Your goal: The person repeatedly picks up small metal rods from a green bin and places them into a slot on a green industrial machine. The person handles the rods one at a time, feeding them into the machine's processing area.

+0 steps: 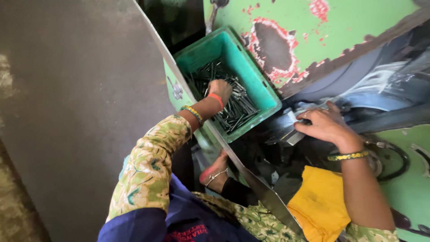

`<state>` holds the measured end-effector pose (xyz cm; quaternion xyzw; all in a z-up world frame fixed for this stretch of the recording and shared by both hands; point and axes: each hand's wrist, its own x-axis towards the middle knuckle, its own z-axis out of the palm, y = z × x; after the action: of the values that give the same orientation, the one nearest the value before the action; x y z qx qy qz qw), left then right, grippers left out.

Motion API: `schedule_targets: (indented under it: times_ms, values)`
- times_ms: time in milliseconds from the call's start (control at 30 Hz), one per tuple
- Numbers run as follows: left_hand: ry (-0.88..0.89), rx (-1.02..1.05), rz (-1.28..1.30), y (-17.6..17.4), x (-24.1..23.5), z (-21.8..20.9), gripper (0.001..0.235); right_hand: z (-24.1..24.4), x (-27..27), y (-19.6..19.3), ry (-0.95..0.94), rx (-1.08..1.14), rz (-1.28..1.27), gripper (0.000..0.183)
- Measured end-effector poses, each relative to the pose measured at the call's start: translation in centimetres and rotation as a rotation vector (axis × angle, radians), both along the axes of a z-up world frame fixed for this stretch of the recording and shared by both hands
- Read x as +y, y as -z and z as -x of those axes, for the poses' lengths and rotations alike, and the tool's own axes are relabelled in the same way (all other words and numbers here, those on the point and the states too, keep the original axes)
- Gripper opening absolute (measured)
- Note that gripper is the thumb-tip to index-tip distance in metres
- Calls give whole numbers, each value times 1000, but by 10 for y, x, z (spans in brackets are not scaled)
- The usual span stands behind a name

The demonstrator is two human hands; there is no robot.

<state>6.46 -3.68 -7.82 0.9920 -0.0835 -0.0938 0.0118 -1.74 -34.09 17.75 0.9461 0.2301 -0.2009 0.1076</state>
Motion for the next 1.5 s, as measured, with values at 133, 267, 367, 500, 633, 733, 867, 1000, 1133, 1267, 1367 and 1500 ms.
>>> schedule_targets:
  times_ms: [133,267,367,500,633,733,867,1000,1133,1267,1367,1500]
  values:
    - [4,71,14,11,-4,-5,20,3,6,-5,13,5,8,50]
    - [-3,-42,170,19,-1,-5,21,2,1,-6,-5,-16,-56,46]
    - [51,56,300,16,-1,-2,24,-3,-4,-4,6,-51,-62,43]
    - [162,15,348,-3,-9,21,23,-4,-10,0,1,-67,-129,38]
    - [148,-170,600,-51,-17,51,31,-8,-18,3,4,-80,-164,34]
    - [170,-164,945,-95,-35,83,26,-12,-21,7,-31,-97,-197,32]
    - [328,-250,1311,-145,-72,122,23,-15,-25,10,-69,-126,-239,31]
    - [201,-106,1447,-175,-97,147,22,-13,-24,8,-78,-171,-252,27]
    - [262,-272,1389,-186,-103,154,18,-15,-27,15,-64,-204,-315,20]
    - [410,-136,1429,-178,-90,156,30,-21,-36,33,-20,-219,-293,15]
    - [447,-54,1489,-172,-76,160,32,-28,-33,43,-60,-280,-367,14]
    - [158,207,1596,-171,-88,161,27,-22,-38,41,-54,-281,-343,17]
